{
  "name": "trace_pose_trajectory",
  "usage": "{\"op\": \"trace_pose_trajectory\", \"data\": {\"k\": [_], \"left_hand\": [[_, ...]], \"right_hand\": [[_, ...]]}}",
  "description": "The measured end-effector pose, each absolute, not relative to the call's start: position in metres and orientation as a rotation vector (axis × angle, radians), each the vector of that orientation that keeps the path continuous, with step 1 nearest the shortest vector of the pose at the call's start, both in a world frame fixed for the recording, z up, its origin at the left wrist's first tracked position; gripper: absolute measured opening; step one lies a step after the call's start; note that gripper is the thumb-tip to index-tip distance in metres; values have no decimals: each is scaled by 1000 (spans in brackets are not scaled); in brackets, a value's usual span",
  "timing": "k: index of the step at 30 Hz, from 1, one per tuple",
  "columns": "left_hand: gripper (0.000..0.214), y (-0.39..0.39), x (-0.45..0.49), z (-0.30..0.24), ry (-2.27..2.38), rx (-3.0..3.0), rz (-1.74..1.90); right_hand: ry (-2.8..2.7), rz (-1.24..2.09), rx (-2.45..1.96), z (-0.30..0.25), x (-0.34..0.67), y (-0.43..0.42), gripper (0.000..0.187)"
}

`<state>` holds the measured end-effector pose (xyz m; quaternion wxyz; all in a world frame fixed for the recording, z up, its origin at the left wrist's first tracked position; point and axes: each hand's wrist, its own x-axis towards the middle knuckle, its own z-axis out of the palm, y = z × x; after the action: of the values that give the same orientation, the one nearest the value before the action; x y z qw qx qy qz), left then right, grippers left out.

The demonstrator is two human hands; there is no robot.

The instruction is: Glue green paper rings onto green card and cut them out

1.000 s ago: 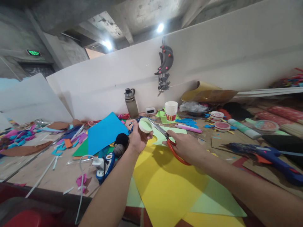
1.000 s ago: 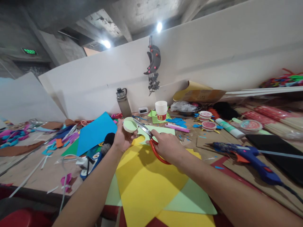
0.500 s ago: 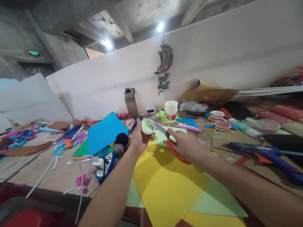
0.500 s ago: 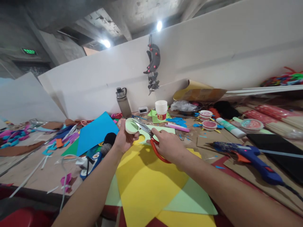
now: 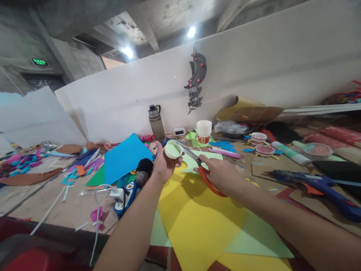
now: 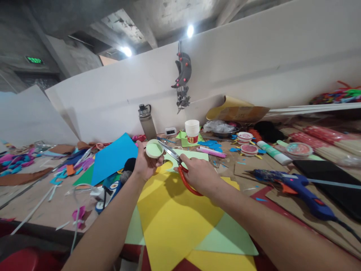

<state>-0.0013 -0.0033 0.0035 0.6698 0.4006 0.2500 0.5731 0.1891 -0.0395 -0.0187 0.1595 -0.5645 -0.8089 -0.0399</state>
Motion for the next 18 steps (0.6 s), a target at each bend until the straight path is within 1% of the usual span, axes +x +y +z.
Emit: {"op": "trace_pose_trajectory", "data": {"k": [5,7,13,18], "left_hand": [[49,-2,7,-2,501,899,1463],[47,-2,8,-4,515,910,1479],[52,-3,9,-5,623,915,1461],[52,-5,10,-4,654,913,1394]], "right_hand": [[-2294,-109,-1631,-18,189,-39,45],[-2297,-117,-1635,-17,189,-39,46],[-2299,-176,-1645,-18,190,-40,51],[-2302,-213,-1659,-19,190,-39,53]]}}
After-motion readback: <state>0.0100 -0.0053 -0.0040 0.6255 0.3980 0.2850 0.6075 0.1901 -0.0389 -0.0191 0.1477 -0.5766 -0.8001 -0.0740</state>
